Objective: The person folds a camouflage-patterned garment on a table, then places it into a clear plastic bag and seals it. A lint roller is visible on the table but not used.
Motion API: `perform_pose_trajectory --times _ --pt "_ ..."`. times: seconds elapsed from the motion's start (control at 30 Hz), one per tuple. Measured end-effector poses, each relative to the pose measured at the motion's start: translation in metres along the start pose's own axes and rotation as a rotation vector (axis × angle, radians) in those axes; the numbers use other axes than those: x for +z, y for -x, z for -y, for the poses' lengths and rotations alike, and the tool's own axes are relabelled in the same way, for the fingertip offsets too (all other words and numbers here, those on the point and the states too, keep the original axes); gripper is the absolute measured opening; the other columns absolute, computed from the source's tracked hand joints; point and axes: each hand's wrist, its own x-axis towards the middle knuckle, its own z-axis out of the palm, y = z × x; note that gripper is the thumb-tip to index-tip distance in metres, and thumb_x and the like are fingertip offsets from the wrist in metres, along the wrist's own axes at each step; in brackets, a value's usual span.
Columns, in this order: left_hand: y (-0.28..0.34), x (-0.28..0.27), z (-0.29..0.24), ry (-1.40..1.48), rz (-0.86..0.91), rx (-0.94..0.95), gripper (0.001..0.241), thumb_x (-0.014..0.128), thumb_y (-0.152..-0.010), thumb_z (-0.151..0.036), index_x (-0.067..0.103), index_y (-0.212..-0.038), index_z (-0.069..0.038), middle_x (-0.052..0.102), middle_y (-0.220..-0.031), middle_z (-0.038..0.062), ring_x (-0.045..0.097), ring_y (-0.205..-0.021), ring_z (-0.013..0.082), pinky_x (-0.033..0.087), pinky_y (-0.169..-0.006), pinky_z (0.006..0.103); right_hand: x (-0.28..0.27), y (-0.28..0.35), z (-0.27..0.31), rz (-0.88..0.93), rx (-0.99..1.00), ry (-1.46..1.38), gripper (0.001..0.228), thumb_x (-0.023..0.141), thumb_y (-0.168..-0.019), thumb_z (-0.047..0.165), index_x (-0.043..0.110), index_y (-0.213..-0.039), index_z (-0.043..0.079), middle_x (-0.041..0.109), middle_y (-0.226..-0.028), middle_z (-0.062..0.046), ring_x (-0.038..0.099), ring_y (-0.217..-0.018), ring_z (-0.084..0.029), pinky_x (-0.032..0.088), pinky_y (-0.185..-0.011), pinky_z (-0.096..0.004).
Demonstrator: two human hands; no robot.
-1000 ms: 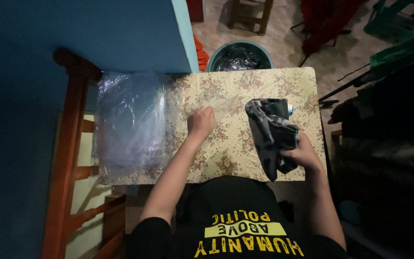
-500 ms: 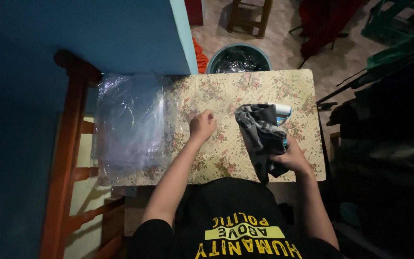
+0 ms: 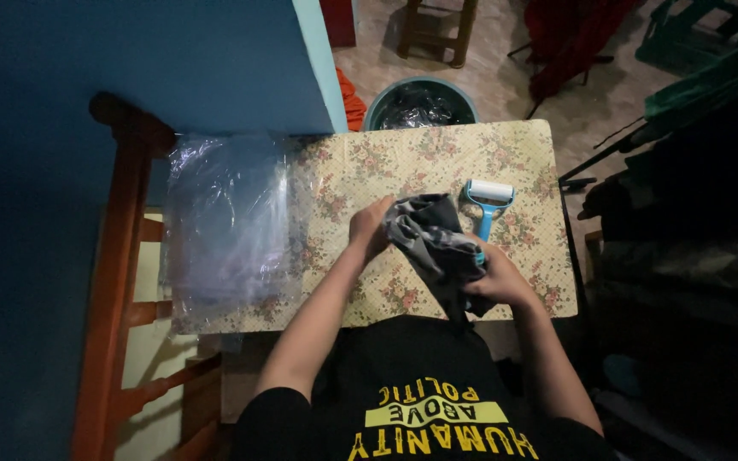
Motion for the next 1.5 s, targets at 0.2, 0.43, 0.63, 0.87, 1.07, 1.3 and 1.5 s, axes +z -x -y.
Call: perform_pose_trajectory --times 0.2,0.43,0.63,0.87,1.07,1.3,1.5 --pt "-0.012 -0.009 0.019 0.133 -0.215 0.125 0.026 0.049 -0.107 -0.031 0.070 -0.114 -0.016 0.074 -0.097 0.011 0.071 -0.098 0.0355 0.058 -0.082 0.0484 -0.006 -0.003 -0.034 0.013 0.165 0.339 0.105 0.092 -0.054 0.019 0.052 -0.150 0.020 0.070 -0.126 -0.023 0.062 -0.121 -0.046 0.048 -0.104 -0.059" --pt "0.019 -0.020 -0.041 -0.088 -0.215 0.314 0.034 0.047 -0.108 -0.033 0.072 -0.119 -0.013 0.074 -0.091 0.013 0.074 -0.082 0.0364 0.061 -0.068 0.0466 0.022 -0.021 -0.065 0.045 0.269 0.486 0.099 0.086 -0.061 0.024 0.046 -0.150 0.044 0.070 -0.132 -0.007 0.065 -0.119 -0.042 0.050 -0.106 -0.058" --pt "0.004 0.038 -0.024 -0.313 -0.402 0.457 0.034 0.052 -0.102 -0.029 0.066 -0.133 -0.030 0.057 -0.070 0.001 0.063 -0.053 0.0310 0.052 -0.043 0.0414 0.037 -0.034 -0.060 -0.005 0.360 0.516 0.097 0.083 -0.068 0.032 0.038 -0.151 0.052 0.069 -0.132 -0.005 0.065 -0.118 -0.042 0.047 -0.106 -0.065" --pt "0.012 0.046 -0.038 -0.316 -0.447 0.554 0.032 0.052 -0.100 -0.029 0.064 -0.129 -0.027 0.044 -0.067 -0.003 0.048 -0.038 0.0244 0.042 -0.035 0.0377 0.060 -0.048 -0.098 -0.076 0.195 0.592 0.105 0.086 -0.060 0.034 0.038 -0.154 0.034 0.070 -0.126 -0.010 0.068 -0.113 -0.039 0.055 -0.096 -0.056" --pt "0.016 0.052 -0.048 -0.379 -0.572 0.632 0.026 0.057 -0.095 -0.030 0.065 -0.118 -0.025 0.042 -0.071 -0.005 0.047 -0.040 0.0201 0.042 -0.038 0.0358 0.073 -0.049 -0.074 -0.134 0.154 0.635 0.075 0.086 -0.063 0.034 0.050 -0.126 0.012 0.072 -0.104 -0.019 0.070 -0.101 -0.046 0.055 -0.087 -0.059" --pt "0.058 -0.006 -0.096 -0.212 -0.592 0.809 0.033 0.055 -0.092 -0.047 0.067 -0.084 -0.017 0.055 -0.079 0.001 0.062 -0.055 0.0253 0.045 -0.054 0.0373 0.081 -0.055 -0.057 -0.215 0.279 0.579 0.045 0.078 -0.063 0.038 0.066 -0.089 0.004 0.071 -0.082 -0.022 0.071 -0.089 -0.047 0.054 -0.075 -0.059" --pt "0.024 0.009 -0.038 0.249 -1.114 0.285 0.045 0.077 -0.090 -0.038 0.051 -0.107 -0.005 0.050 -0.105 0.013 0.058 -0.100 0.0385 0.050 -0.084 0.0420 0.066 -0.052 -0.046 -0.275 0.407 0.344 0.073 0.089 -0.055 0.039 0.063 -0.118 0.013 0.073 -0.108 -0.019 0.069 -0.109 -0.043 0.055 -0.093 -0.056"
